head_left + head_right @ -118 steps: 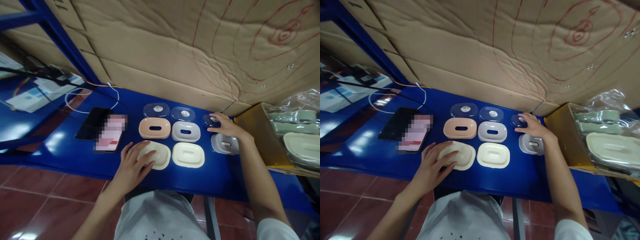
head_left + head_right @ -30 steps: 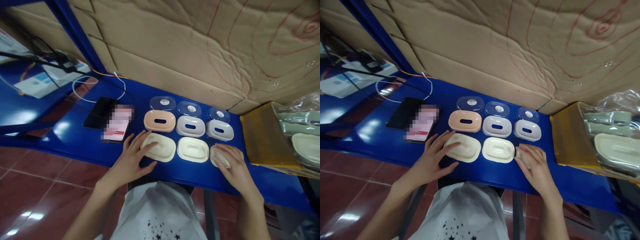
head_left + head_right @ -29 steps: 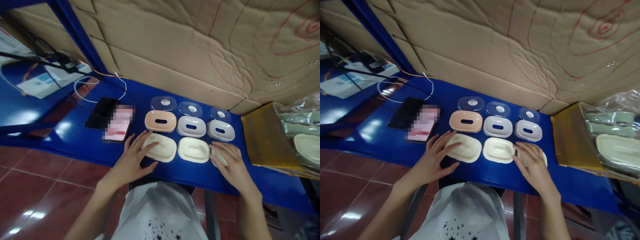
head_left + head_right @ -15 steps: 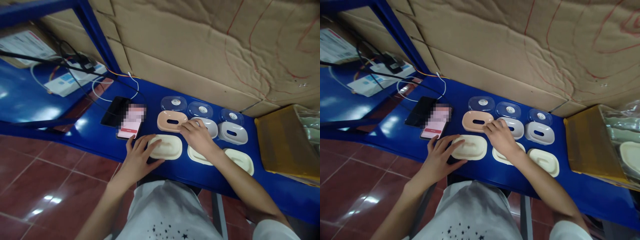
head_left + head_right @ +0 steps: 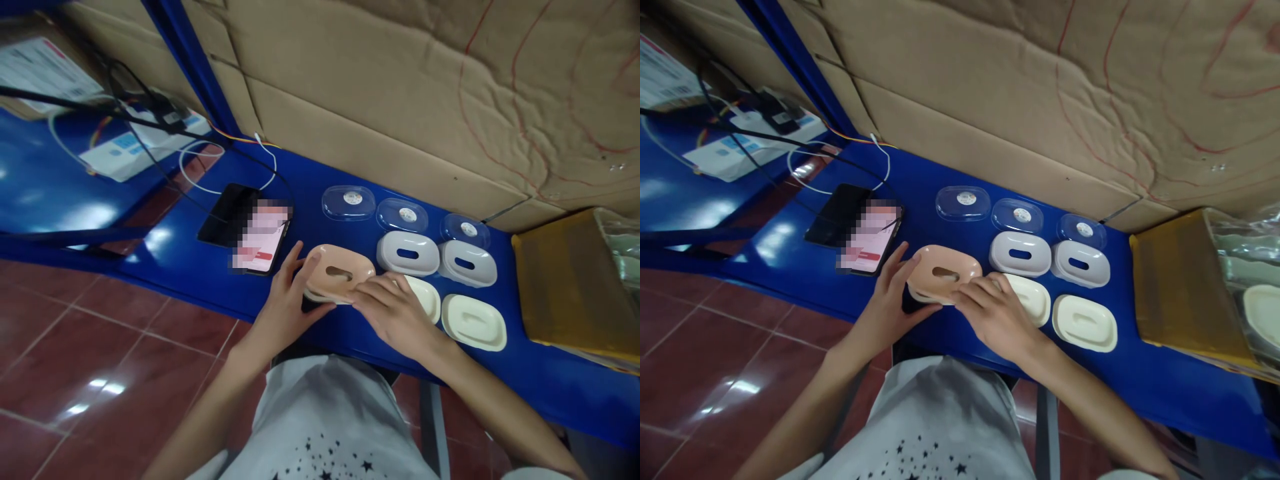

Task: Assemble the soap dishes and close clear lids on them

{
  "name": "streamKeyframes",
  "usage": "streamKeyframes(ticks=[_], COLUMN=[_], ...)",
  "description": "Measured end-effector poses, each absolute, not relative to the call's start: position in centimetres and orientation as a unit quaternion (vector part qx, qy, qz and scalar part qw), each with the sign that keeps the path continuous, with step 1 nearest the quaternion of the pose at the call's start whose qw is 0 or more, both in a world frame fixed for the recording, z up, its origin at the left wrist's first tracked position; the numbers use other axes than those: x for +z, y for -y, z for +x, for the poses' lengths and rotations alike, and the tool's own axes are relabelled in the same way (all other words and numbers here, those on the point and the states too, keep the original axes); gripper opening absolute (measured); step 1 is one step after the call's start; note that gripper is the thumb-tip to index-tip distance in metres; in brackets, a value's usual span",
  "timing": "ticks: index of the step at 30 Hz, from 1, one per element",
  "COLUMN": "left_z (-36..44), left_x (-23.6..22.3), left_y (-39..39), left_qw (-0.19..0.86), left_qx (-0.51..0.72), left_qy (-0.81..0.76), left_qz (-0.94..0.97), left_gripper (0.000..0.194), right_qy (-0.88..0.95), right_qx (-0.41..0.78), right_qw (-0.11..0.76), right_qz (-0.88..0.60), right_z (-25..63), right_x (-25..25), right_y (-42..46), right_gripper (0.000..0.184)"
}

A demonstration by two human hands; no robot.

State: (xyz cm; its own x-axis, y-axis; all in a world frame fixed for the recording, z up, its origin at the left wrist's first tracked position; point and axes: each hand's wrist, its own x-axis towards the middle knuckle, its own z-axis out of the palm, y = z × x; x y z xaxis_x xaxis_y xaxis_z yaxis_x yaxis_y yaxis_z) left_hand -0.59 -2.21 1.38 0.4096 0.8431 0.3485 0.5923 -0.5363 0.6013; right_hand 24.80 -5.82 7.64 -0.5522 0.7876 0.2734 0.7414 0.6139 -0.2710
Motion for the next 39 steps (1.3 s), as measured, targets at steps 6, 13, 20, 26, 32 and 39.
streamKeyframes(ticks=[6, 13, 20, 26, 32, 39], left_z=[-0.9, -1.1, -0.8, -0.7, -0.7, -0.6], left_x=[1.1, 0.7, 0.7, 0.8, 0.9, 1.2], left_y=[2.2, 2.1, 2.2, 2.2, 2.3, 2.3], left_qw=[0.173, 0.185, 0.181, 0.183, 0.191, 0.189], left_qx=[0.299, 0.330, 0.319, 0.317, 0.297, 0.283], left_qy=[-0.414, -0.399, -0.398, -0.403, -0.425, -0.448], left_qz=[0.842, 0.835, 0.841, 0.839, 0.834, 0.827], left_gripper=[0.083, 0.071, 0.060, 0.064, 0.077, 0.098], right_qy=[0.890, 0.898, 0.912, 0.876, 0.855, 0.864], right_qx=[0.059, 0.074, 0.091, 0.042, 0.067, 0.119], right_qw=[0.163, 0.161, 0.136, 0.125, 0.050, 0.033], right_qz=[-0.422, -0.403, -0.376, -0.464, -0.512, -0.489], right_z=[25.3, 26.1, 26.3, 27.6, 28.7, 28.2], right_x=[7.4, 6.9, 8.6, 9.3, 7.1, 7.7], right_y=[5.9, 5.7, 4.2, -4.1, -11.0, -11.9], right_gripper=[0.034, 0.034, 0.026, 0.048, 0.051, 0.080])
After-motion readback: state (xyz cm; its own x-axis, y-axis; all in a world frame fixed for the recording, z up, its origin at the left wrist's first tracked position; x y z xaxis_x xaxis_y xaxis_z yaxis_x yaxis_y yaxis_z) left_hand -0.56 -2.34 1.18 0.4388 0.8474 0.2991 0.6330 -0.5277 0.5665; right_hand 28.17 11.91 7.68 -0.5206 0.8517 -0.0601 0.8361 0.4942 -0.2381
